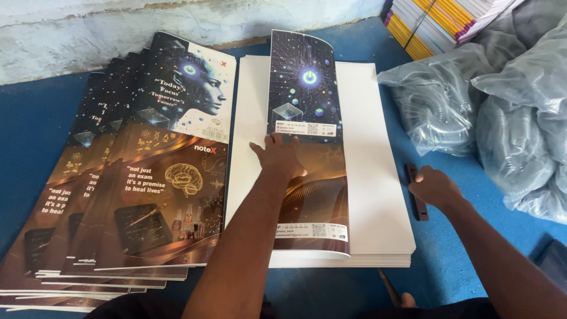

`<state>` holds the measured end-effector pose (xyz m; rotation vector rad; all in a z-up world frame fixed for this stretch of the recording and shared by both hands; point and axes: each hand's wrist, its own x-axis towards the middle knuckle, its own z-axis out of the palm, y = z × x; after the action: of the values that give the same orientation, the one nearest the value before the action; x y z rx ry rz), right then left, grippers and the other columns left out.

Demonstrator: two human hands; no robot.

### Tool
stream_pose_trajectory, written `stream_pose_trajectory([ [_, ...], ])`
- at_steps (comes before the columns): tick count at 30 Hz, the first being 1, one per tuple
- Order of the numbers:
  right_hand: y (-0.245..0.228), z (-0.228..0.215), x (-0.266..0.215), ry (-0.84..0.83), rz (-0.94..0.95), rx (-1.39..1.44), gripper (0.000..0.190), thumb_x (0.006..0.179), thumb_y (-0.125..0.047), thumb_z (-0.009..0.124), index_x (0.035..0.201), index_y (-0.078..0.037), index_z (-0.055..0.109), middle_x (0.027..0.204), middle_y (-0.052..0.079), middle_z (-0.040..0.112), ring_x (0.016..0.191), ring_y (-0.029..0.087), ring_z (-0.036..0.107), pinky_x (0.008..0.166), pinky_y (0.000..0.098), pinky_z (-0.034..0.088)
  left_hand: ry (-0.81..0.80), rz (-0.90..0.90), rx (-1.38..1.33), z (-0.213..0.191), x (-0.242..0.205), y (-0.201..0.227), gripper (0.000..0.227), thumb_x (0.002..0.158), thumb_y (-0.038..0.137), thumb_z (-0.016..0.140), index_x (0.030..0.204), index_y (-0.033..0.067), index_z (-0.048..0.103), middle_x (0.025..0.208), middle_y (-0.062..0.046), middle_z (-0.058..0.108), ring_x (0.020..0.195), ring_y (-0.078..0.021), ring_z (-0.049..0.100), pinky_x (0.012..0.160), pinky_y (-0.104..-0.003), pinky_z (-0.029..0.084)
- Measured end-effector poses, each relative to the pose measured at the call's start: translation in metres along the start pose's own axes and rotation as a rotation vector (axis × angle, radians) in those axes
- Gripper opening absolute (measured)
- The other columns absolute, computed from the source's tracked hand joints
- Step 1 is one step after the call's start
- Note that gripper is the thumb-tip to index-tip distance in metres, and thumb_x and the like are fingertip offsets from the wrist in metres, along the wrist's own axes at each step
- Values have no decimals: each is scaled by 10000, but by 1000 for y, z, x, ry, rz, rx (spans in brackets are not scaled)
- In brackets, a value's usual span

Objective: The person inserts a printed cover sheet into a stack of blank pages, aligns the edges, and uses a small rectangular tool to press the spine. This process is repeated for multiple notebooks.

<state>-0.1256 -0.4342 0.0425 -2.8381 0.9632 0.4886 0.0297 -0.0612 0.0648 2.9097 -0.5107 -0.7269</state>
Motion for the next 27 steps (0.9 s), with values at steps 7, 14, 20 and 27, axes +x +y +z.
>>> stream_pose_trajectory([
  [7, 5, -3, -9, -90, -15, 70, 608, 709, -212, 833, 1252, -43, 617, 1128, 220, 763, 1019, 357, 758, 872, 442, 604, 3, -1, -15, 0, 0, -2, 1067, 743, 593, 814, 1616, 384, 236, 1673, -151, 176, 1550, -372, 171, 1181, -744, 153],
  [14, -47, -28, -33, 41, -123, 227, 418, 808, -193, 791, 1173, -35, 664, 1119, 197, 761, 934, 306, 763, 803, 421, 601, 3, 0, -5, 2, 0, -3, 1062, 746, 600, 812, 1617, 389, 241, 1671, -160, 181, 1549, -380, 173, 1185, -736, 155],
  [20, -113, -50, -47, 100, -411, 295, 382, 846, -72, 714, 1221, -77, 645, 1183, 130, 721, 995, 301, 737, 834, 430, 603, -3, -12, -1, 1, 2, 1, 1058, 748, 576, 818, 1616, 384, 245, 1670, -159, 183, 1545, -384, 173, 1189, -732, 143],
  [27, -163, -32, -50, 129, -773, 94, 464, 875, -38, 686, 1328, -129, 645, 1169, 147, 661, 1110, 332, 626, 962, 431, 524, 8, 3, -19, 4, 8, -2, 1030, 763, 539, 817, 1613, 382, 256, 1669, -171, 181, 1541, -402, 174, 1185, -742, 129],
])
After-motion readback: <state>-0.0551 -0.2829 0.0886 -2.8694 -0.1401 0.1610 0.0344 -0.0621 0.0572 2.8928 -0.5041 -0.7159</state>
